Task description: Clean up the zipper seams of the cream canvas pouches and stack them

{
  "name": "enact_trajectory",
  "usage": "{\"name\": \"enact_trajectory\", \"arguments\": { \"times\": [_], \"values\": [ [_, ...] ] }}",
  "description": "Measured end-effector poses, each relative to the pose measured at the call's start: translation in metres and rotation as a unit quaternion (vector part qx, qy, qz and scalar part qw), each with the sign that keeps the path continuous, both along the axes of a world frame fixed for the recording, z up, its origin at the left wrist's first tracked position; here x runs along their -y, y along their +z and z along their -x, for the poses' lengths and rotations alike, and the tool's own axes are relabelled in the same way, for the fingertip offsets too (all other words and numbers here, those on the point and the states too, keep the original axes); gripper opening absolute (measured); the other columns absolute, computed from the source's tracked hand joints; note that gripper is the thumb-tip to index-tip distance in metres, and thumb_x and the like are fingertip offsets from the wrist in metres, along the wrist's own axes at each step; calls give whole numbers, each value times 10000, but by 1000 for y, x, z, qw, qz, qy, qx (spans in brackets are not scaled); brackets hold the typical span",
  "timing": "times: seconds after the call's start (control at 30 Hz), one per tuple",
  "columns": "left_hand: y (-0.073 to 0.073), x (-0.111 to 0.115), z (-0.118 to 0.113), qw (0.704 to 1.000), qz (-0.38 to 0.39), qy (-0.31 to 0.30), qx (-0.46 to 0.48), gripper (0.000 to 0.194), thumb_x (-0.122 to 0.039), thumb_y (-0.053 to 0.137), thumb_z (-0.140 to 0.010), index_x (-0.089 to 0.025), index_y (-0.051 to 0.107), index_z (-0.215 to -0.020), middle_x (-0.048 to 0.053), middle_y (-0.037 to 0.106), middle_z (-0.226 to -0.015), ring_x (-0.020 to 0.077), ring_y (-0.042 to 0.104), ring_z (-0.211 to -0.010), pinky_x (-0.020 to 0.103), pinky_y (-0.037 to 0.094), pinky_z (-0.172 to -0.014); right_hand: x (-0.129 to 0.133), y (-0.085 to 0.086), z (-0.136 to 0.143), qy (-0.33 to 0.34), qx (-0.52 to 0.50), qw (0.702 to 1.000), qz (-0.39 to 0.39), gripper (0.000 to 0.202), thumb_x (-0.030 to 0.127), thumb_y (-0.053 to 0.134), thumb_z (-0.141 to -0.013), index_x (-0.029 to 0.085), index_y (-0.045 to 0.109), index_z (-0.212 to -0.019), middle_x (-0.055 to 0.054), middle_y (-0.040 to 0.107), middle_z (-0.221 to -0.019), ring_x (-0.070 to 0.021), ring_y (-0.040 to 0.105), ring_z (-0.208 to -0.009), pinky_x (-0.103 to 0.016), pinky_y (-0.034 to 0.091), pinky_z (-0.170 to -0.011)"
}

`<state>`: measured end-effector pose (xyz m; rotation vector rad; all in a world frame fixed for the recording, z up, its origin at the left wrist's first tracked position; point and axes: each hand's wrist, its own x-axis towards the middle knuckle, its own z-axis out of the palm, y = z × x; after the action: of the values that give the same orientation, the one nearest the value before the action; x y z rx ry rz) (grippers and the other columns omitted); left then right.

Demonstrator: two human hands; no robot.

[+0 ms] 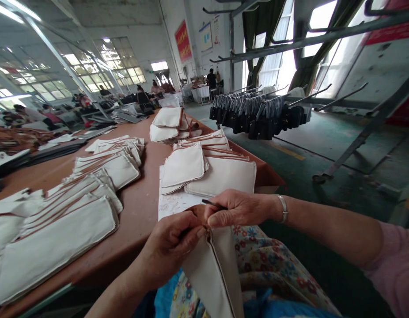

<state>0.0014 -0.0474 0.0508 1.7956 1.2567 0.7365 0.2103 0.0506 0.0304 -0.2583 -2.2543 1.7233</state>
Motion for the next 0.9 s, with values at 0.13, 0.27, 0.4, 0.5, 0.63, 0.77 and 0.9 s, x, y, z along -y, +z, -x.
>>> {"name": "enact_trajectory", "arguments": {
  "times": [0.13,0.27,0.4,0.5,0.63,0.77,0.9],
  "values": [
    [0,2,1,999,12,-8,50,290,-334,606,-918,-150,592,-695,-10,480,-671,112,414,-639,207,345,-577,3,2,5,22,-13,999,27,256,328,657,-877,105,595,-768,47,460,-641,-58,367,-577,-179,304,-517],
    [-19,4,3,965,146,-15,216,398,-505,664,-844,-150,580,-684,-13,483,-633,97,403,-556,208,312,-510,16,-16,8,12,-52,970,238,287,361,745,-788,104,619,-782,31,539,-667,-48,409,-523,-168,311,-467],
    [-31,3,0,912,249,33,324,624,-741,484,-826,-138,627,-760,28,562,-665,112,453,-531,211,333,-481,24,-32,13,-11,-92,941,324,269,317,764,-754,106,600,-732,40,532,-633,-38,425,-472,-162,335,-446],
    [-22,8,-1,940,230,44,248,462,-578,684,-790,-144,562,-693,-8,513,-620,83,413,-508,190,300,-472,19,-31,17,-12,-70,961,268,321,384,760,-755,110,595,-732,35,532,-637,-41,421,-475,-163,324,-441],
    [-4,24,2,976,68,170,115,428,-526,656,-829,-165,527,-639,-34,430,-574,90,387,-518,183,290,-460,7,2,22,-93,-33,995,-16,330,450,638,-862,121,640,-865,-9,583,-718,-111,527,-613,-228,435,-590],
    [2,34,7,938,-87,334,34,434,-560,629,-822,-189,533,-619,-14,490,-585,132,466,-562,192,357,-464,16,44,30,-204,-47,939,-274,500,473,757,-746,134,622,-1086,-88,643,-1002,-201,586,-873,-294,465,-802],
    [-8,38,32,921,-72,378,58,441,-627,533,-855,-215,620,-726,-1,591,-594,176,546,-541,237,446,-469,26,40,62,-40,34,963,-263,287,347,696,-795,137,630,-978,-33,653,-844,-143,571,-703,-213,442,-630]
  ]
}}
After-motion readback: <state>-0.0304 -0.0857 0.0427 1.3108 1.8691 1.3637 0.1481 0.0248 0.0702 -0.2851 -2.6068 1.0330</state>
